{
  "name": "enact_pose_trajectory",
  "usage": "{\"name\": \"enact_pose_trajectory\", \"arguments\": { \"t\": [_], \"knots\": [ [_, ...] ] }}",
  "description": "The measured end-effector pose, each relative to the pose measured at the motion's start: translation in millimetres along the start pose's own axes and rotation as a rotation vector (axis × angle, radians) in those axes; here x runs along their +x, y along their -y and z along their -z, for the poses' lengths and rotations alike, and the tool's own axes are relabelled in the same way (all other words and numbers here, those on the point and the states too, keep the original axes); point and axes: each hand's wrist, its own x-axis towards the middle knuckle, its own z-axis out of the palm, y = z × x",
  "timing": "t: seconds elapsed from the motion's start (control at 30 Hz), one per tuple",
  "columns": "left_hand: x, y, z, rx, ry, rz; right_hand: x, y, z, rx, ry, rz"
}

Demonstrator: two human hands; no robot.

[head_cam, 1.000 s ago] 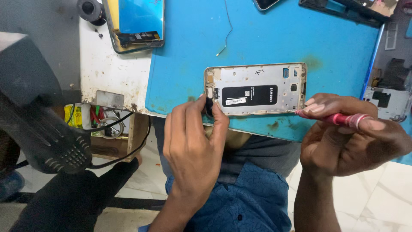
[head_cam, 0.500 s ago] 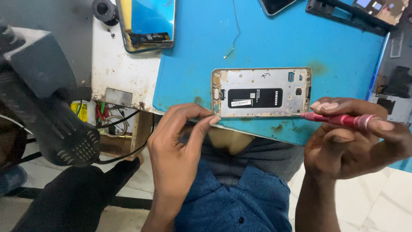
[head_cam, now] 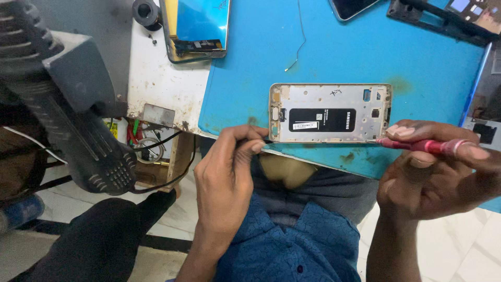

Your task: The person removes the back cover of a gold Samsung smartphone and uses a red screwdriver to unscrew multiple screws from the internal metal frame. The person works on a blue mat in a cluttered workspace containing other phone parts and tools.

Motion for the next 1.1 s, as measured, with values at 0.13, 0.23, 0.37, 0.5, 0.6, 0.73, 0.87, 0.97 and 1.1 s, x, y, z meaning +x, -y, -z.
{"name": "enact_pose_trajectory", "arguments": {
  "t": [0.13, 0.23, 0.37, 0.5, 0.6, 0.73, 0.87, 0.97, 1.1],
  "knots": [
    [3.0, -1.3, 7.4, -0.132, 0.035, 0.096, -1.7, 1.2, -0.2, -0.004, -0.003, -0.005],
    [12.4, -4.6, 12.1, -0.246, -0.084, 0.072, -1.7, 1.3, -0.2, -0.012, -0.001, -0.014],
    [49.0, -2.5, 25.3, 0.048, -0.302, -0.105, -1.5, 3.1, 0.3, -0.017, 0.001, -0.022],
    [96.4, 8.9, 28.9, 0.265, -0.363, -0.534, -0.2, 2.1, 0.2, -0.021, 0.007, -0.021],
    [116.1, 17.3, 24.3, 0.354, -0.387, -0.594, -0.6, 2.5, 0.8, -0.032, 0.015, -0.025],
    [129.6, 19.1, 20.4, 0.451, -0.358, -0.442, -1.4, 3.1, -2.5, -0.017, -0.005, -0.03],
    [125.3, 17.4, 12.1, 0.512, -0.3, -0.418, -1.5, 5.5, -5.5, 0.01, -0.042, -0.056],
    [127.7, 24.4, 4.4, 0.588, -0.239, -0.472, 1.9, 7.8, -6.7, -0.066, -0.042, -0.012],
    [131.9, 38.3, -3.6, 0.628, -0.203, -0.36, 5.6, 8.6, -8.1, 0.068, -0.091, 0.002]
  ]
}}
